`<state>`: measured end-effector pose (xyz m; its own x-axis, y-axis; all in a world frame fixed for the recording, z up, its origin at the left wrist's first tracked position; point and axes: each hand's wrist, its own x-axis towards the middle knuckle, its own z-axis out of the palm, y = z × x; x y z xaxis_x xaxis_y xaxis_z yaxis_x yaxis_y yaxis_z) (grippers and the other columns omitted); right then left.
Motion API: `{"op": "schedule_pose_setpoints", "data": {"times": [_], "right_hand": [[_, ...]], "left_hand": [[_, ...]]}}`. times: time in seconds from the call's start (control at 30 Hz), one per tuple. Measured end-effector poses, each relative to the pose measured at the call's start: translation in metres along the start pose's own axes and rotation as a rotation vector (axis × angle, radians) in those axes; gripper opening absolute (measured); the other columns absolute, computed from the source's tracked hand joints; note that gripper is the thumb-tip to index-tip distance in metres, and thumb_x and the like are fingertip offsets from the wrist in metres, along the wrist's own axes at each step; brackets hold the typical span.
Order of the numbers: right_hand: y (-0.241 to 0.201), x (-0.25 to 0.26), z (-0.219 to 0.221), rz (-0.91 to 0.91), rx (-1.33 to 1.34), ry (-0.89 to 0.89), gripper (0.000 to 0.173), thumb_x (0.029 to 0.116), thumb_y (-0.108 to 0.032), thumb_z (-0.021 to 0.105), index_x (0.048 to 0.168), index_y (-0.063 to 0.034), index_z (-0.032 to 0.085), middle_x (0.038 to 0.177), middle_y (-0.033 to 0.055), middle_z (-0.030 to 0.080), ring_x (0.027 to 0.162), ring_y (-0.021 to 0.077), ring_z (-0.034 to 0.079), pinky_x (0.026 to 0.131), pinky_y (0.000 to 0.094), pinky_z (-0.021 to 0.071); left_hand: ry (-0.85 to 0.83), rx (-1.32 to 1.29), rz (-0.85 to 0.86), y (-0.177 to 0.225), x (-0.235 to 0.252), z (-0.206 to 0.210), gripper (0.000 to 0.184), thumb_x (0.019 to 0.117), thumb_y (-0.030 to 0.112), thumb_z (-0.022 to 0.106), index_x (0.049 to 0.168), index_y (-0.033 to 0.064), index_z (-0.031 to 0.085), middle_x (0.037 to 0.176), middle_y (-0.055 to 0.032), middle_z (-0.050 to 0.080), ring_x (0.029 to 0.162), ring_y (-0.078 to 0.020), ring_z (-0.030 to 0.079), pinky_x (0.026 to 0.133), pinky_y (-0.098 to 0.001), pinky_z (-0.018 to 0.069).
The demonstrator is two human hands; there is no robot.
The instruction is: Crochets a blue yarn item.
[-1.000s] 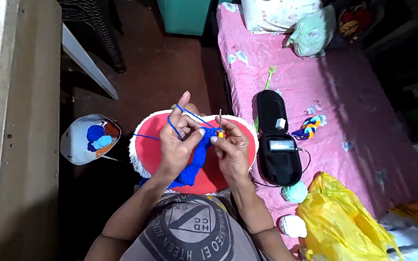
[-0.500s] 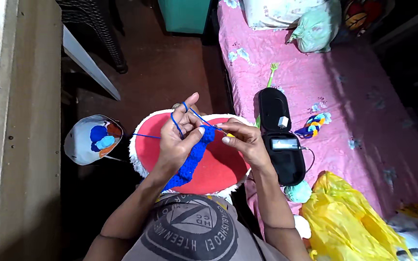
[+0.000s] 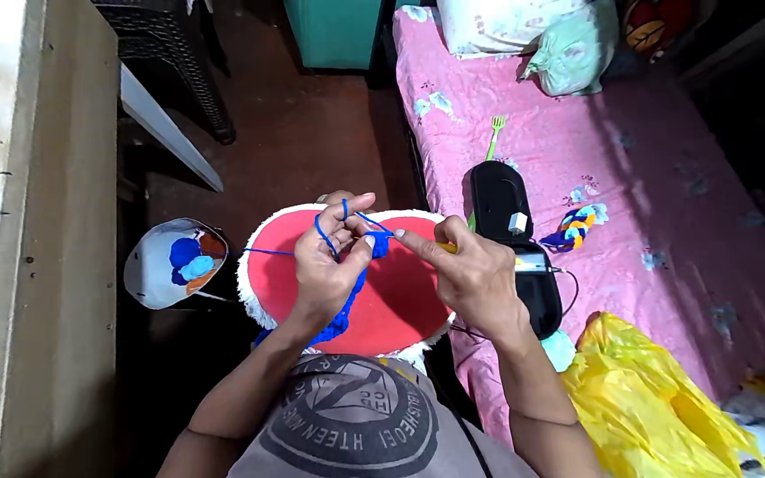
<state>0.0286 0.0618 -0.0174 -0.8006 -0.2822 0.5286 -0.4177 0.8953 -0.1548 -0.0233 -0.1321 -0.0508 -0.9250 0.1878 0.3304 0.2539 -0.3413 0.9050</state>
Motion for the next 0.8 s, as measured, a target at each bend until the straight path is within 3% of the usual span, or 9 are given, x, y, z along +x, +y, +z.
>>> {"op": "schedule_pose_setpoints", "data": {"times": [0.2,0.4,0.5,0.63,0.7,0.8], "right_hand": [[-0.023,-0.011,0.019,0.141,-0.083,0.136,0.039,0.0914,-0.002,0.059,0.120,-0.0205,0.079,0.078,0.0102,0.059,0.057,0.0183,0.055,0.045,0.0278,0.0405],[-0.038,-0.017,0.034,0.242,-0.078,0.251,0.036,0.0904,-0.002,0.061,0.115,-0.0179,0.081,0.078,0.0091,0.058,0.057,0.0149,0.054,0.045,0.0236,0.0395],[-0.043,-0.018,0.038,0.268,-0.060,0.279,0.033,0.0905,-0.002,0.061,0.113,-0.0155,0.081,0.078,0.0089,0.058,0.059,0.0138,0.053,0.046,0.0228,0.0395],[-0.047,-0.019,0.041,0.287,-0.059,0.292,0.033,0.0904,-0.002,0.061,0.113,-0.0152,0.081,0.079,0.0093,0.058,0.059,0.0138,0.054,0.046,0.0226,0.0396],[-0.049,-0.018,0.042,0.330,0.056,0.268,0.034,0.0903,-0.001,0.059,0.115,-0.0121,0.080,0.082,0.0099,0.060,0.060,0.0126,0.055,0.047,0.0221,0.0427],[-0.045,-0.015,0.040,0.503,0.640,0.167,0.035,0.0941,0.000,0.059,0.127,-0.0009,0.071,0.095,0.0070,0.065,0.073,0.0037,0.059,0.063,0.0166,0.0509]], "left_hand": [[-0.005,-0.014,0.007,-0.003,-0.004,0.006,0.058,0.0841,-0.009,0.064,0.141,0.0011,0.053,0.100,0.0004,0.067,0.085,-0.0087,0.067,0.077,-0.0245,0.0597],[0.028,0.012,-0.021,-0.001,-0.004,0.011,0.093,0.0853,-0.012,0.068,0.163,0.0169,0.025,0.116,-0.0057,0.063,0.087,-0.0151,0.071,0.077,-0.0299,0.0635],[0.022,0.085,0.039,-0.003,-0.006,0.013,0.094,0.0885,-0.010,0.066,0.164,0.0158,0.017,0.109,-0.0049,0.068,0.091,-0.0142,0.071,0.082,-0.0299,0.0618],[0.055,0.206,0.162,-0.010,-0.009,0.015,0.088,0.0895,-0.008,0.066,0.162,0.0094,0.019,0.096,-0.0010,0.073,0.088,-0.0102,0.072,0.082,-0.0274,0.0608],[0.074,0.247,0.234,-0.016,-0.011,0.017,0.083,0.0902,-0.006,0.066,0.160,0.0084,0.023,0.094,0.0002,0.074,0.087,-0.0079,0.071,0.082,-0.0256,0.0599],[0.057,0.218,0.249,-0.020,-0.014,0.017,0.081,0.0912,-0.005,0.065,0.160,0.0117,0.025,0.095,0.0017,0.074,0.088,-0.0059,0.071,0.083,-0.0242,0.0589]]}}
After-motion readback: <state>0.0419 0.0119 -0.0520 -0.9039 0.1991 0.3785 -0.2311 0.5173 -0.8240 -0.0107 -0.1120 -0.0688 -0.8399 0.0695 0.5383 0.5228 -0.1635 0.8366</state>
